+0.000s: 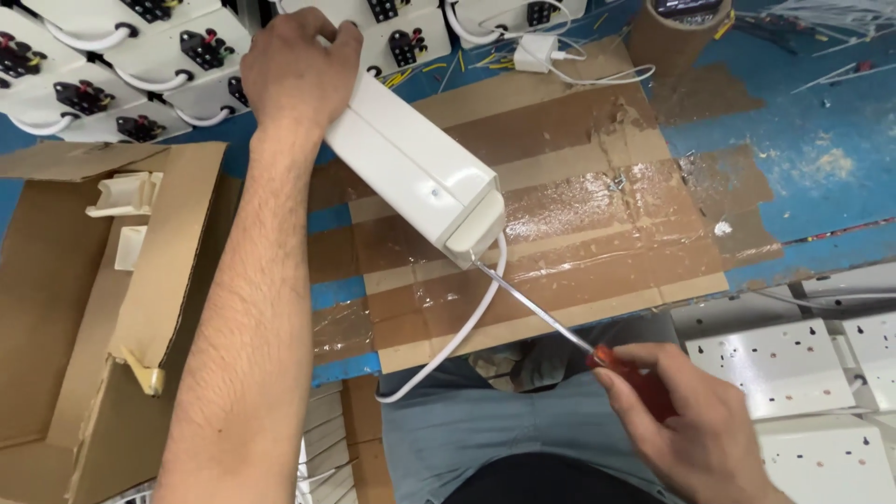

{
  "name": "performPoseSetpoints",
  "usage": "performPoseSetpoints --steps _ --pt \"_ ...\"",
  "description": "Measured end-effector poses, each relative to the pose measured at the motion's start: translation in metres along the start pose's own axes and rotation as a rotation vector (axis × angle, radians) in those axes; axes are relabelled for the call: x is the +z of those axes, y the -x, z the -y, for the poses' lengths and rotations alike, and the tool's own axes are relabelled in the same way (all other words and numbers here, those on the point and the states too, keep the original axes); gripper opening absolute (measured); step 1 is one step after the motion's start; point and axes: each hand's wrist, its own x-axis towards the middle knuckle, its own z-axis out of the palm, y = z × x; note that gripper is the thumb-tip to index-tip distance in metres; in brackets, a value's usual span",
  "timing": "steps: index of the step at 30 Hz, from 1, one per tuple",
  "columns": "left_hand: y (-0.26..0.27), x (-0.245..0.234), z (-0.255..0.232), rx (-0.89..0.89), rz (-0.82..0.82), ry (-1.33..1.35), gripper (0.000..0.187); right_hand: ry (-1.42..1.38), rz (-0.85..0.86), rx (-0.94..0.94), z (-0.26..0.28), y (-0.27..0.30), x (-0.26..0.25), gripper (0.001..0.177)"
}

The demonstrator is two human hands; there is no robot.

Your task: Assembling white electrical units by using a screwdriver to fasten wire entry covers.

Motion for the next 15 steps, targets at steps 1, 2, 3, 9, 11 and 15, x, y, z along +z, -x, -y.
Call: performPoseSetpoints --steps 1,2,3,9,11,15 --pt "-0.001 0.002 0.0 0.001 -0.003 0.002 0.036 0.002 -0.002 -0.002 -0.002 -0.007 -0.002 0.028" --pt "-0.003 0.004 0.0 -0.001 -0.002 -0.013 0.036 -0.41 0.099 0.26 -0.003 -0.014 -0.004 0.026" --pt "-0.004 0.005 0.001 -0.004 -0.001 -0.029 0.036 -0.828 0.207 0.517 -0.004 -0.021 -0.005 0.025" --pt "0.0 0.003 0.004 0.017 -0.027 -0.009 0.036 -1.382 0.429 0.634 -0.011 -0.006 -0.008 0.023" --pt "0.001 0.002 0.001 -0.004 -0.011 0.002 0.036 -0.737 0.28 0.326 0.012 -0.008 -0.005 0.026" --pt "-0.003 0.012 0.009 0.107 -0.117 -0.074 0.035 -0.353 0.155 0.36 0.0 -0.02 -0.006 0.034"
